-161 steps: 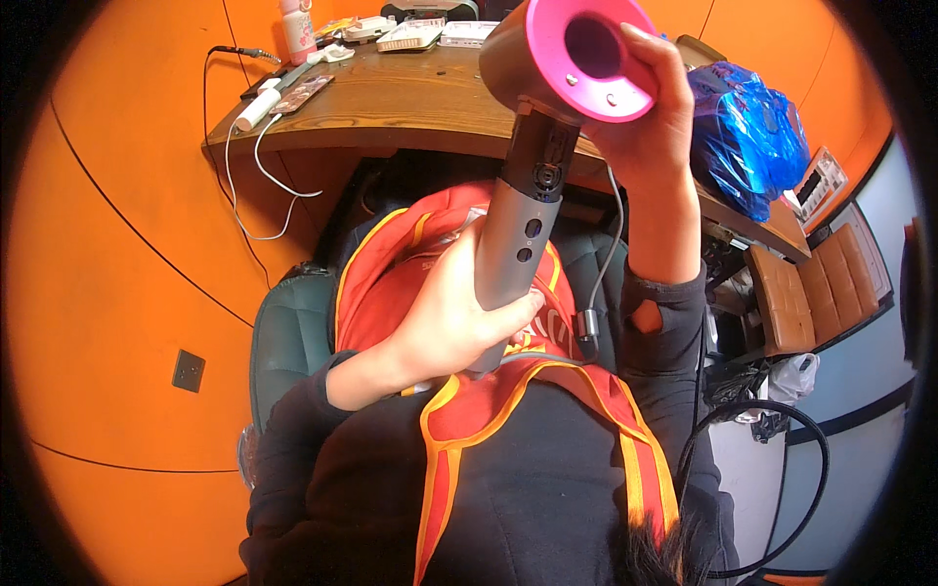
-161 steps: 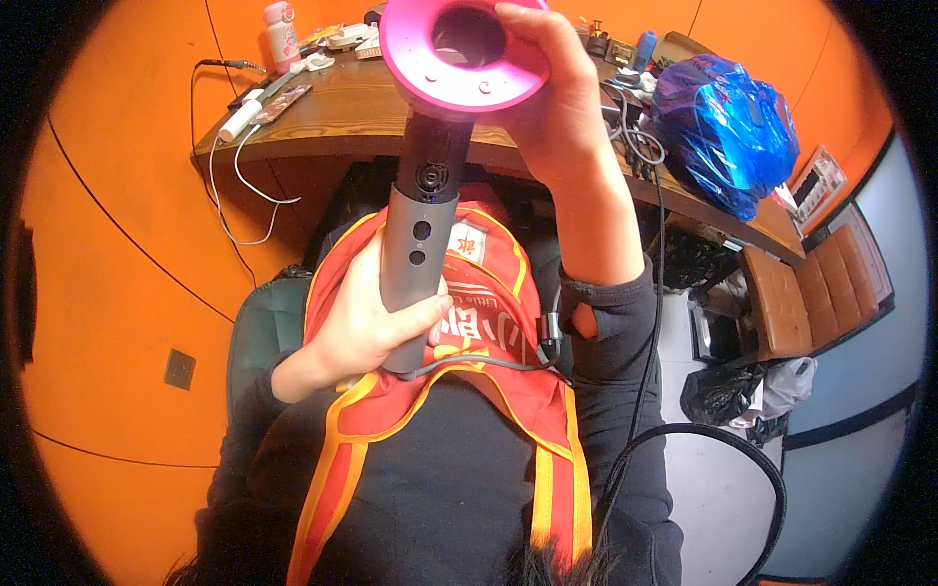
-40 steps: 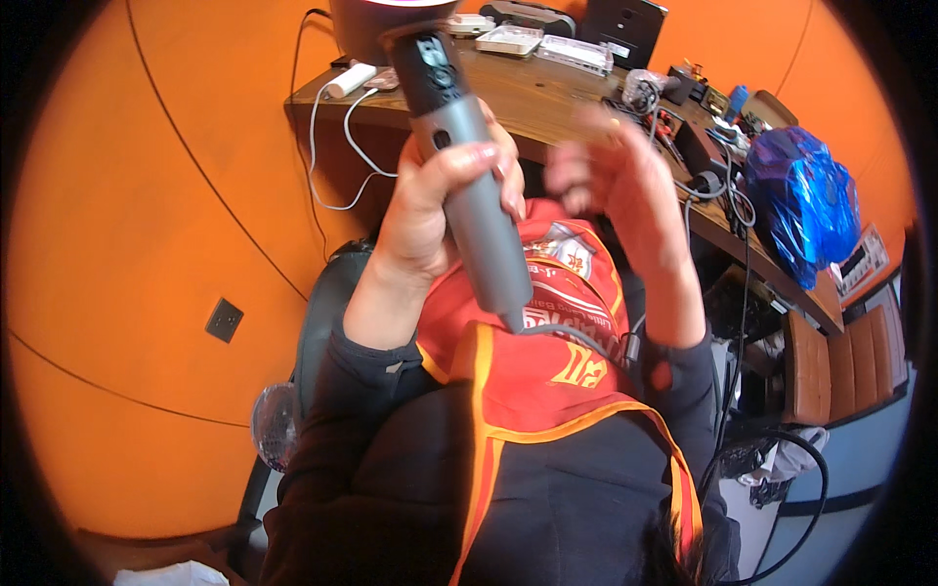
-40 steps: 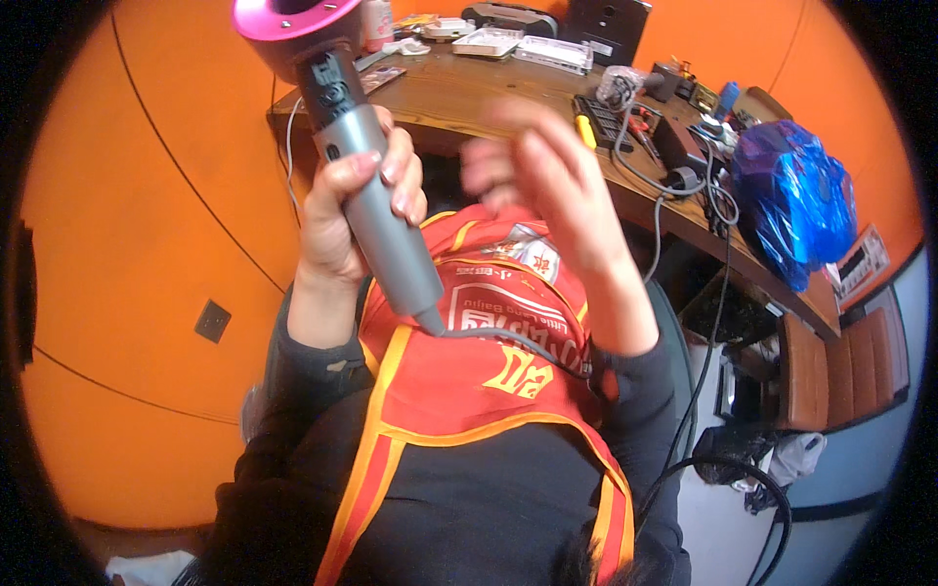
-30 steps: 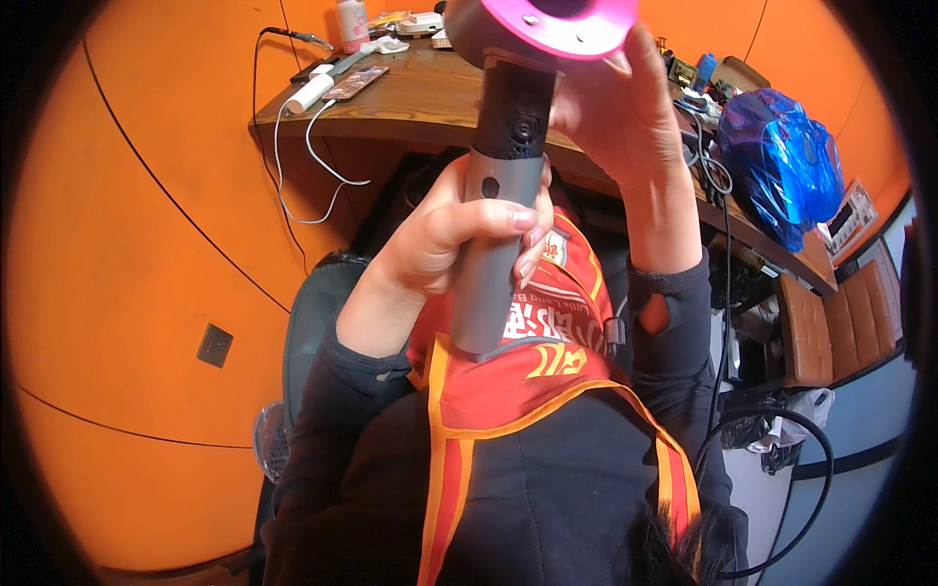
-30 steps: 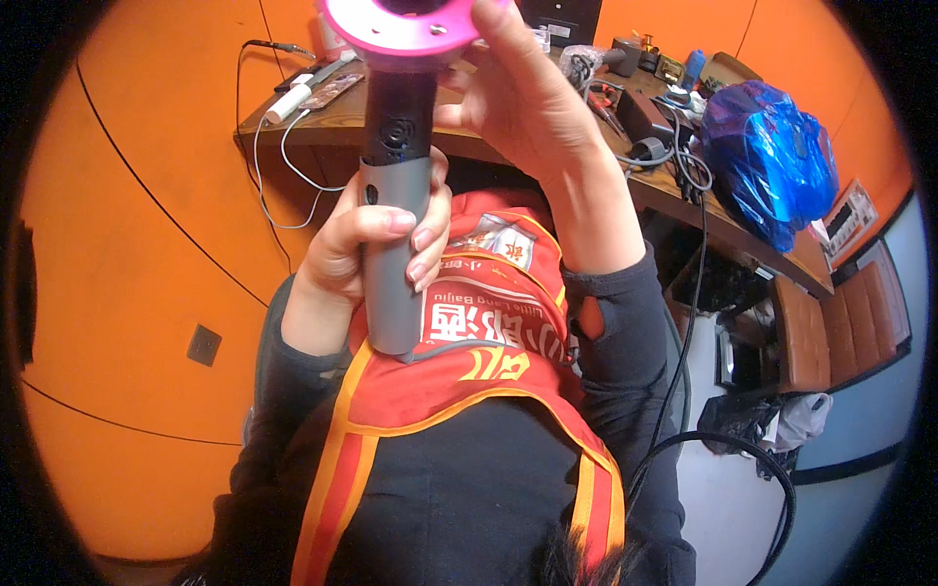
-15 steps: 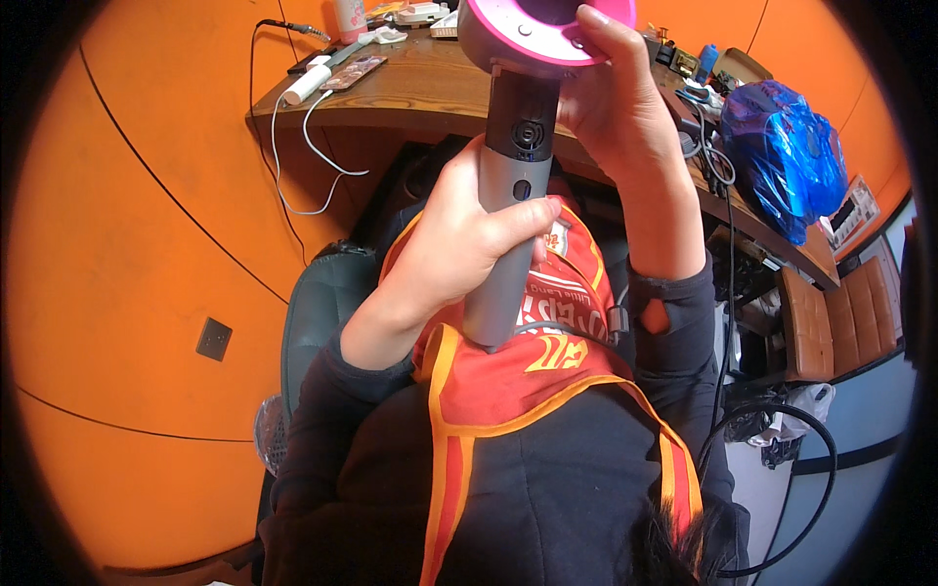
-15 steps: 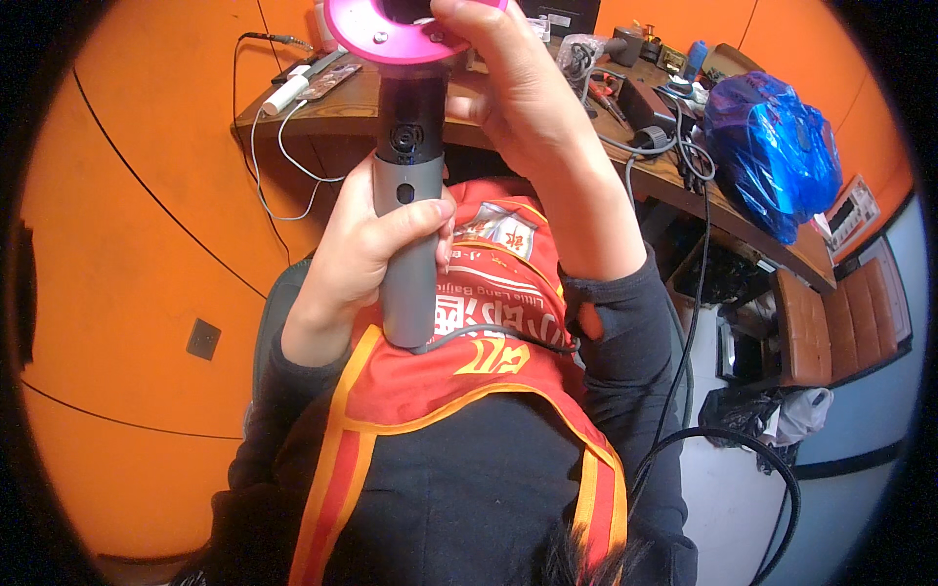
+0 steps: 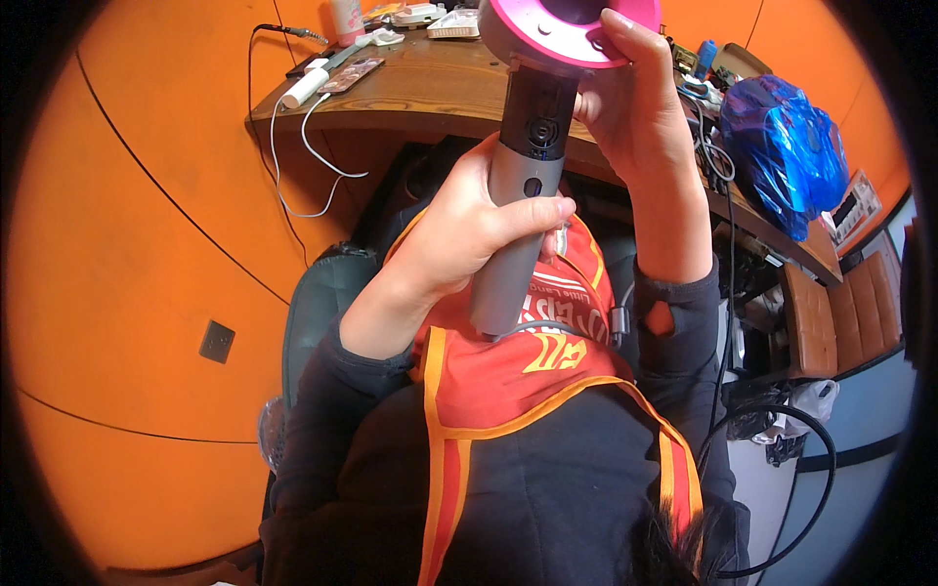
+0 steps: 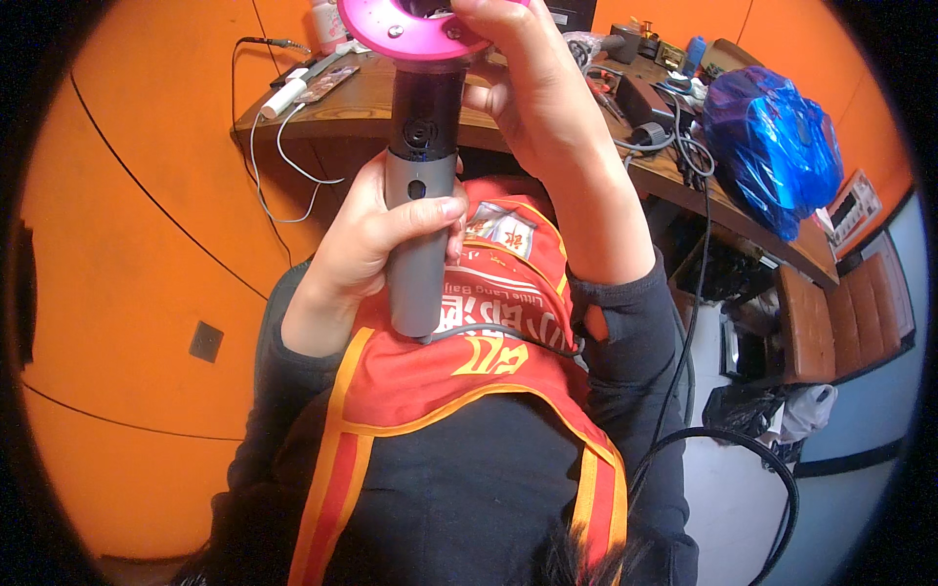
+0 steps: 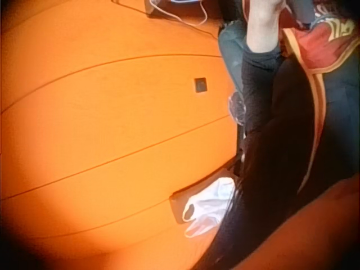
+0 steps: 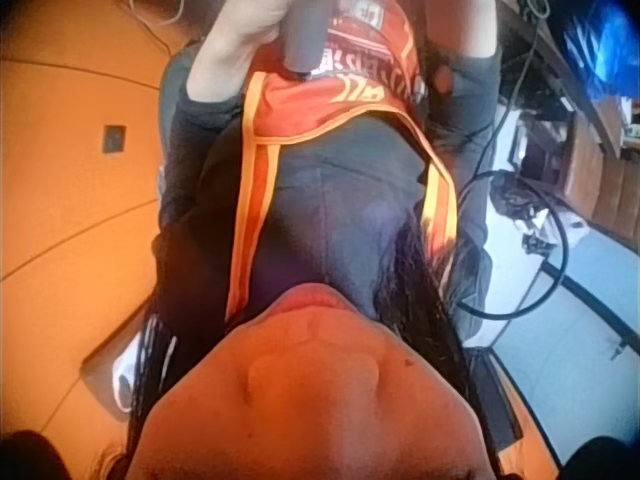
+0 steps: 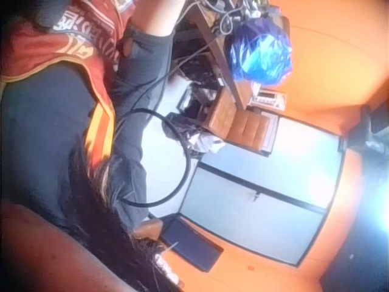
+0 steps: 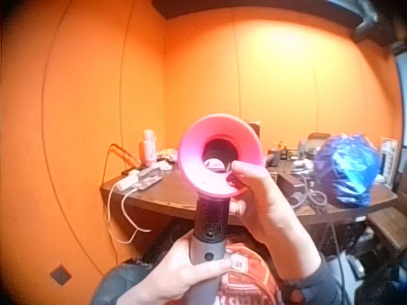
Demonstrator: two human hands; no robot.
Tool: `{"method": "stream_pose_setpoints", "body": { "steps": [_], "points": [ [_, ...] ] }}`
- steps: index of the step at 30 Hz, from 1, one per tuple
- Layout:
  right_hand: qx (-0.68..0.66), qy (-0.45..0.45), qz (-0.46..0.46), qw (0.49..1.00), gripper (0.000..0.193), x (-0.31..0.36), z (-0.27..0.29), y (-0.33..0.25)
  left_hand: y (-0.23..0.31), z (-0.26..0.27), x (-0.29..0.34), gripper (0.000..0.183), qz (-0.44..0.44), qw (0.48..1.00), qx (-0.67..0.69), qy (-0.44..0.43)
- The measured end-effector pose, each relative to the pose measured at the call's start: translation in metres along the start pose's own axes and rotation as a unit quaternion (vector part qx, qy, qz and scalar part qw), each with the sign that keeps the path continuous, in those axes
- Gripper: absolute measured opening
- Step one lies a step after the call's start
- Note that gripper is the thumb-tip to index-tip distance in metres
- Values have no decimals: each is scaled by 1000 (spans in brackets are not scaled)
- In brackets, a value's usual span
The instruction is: The person assembles a hair dryer by attaching the nozzle, inserting the power cord, and using a screwdriver to tighten a screw on the handle. The person repeatedly checks the assembly and adjusts the cord.
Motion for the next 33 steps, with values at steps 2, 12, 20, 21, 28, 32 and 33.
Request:
{"method": "stream_pose_setpoints", "body": {
  "steps": [2,12,20,21,28,32,33],
  "points": [
    [12,-14,28,999,27,-4,-1,-4,-4,-1,3,35,13,1000,-4,-5],
    [28,33,22,999,27,-7,9,-6,-24,-3,14,36,54,998,33,-24],
    [37,54,73,995,25,-8,14,-5,-22,-6,19,32,-1,982,-155,104],
    [31,65,77,994,25,-8,14,-5,-23,-7,19,32,11,986,-137,91],
    [46,24,130,990,45,-9,1,-17,-28,-8,19,32,66,995,41,-54],
    [52,-27,148,987,53,-11,-4,-21,-31,-11,21,34,68,994,61,-66],
    [40,-43,138,989,53,-12,-4,-21,-32,-13,22,34,65,994,60,-68]
  ]
}}
Point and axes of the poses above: each hand's wrist, its own x-axis away from the middle knuckle, its own z-axis out of the back of the hand, y = z × x, the point moved 4 cm from there along -x, towards the middle knuckle, and after that the axes turned 3 degrees about -x, right-handed, at the moved point
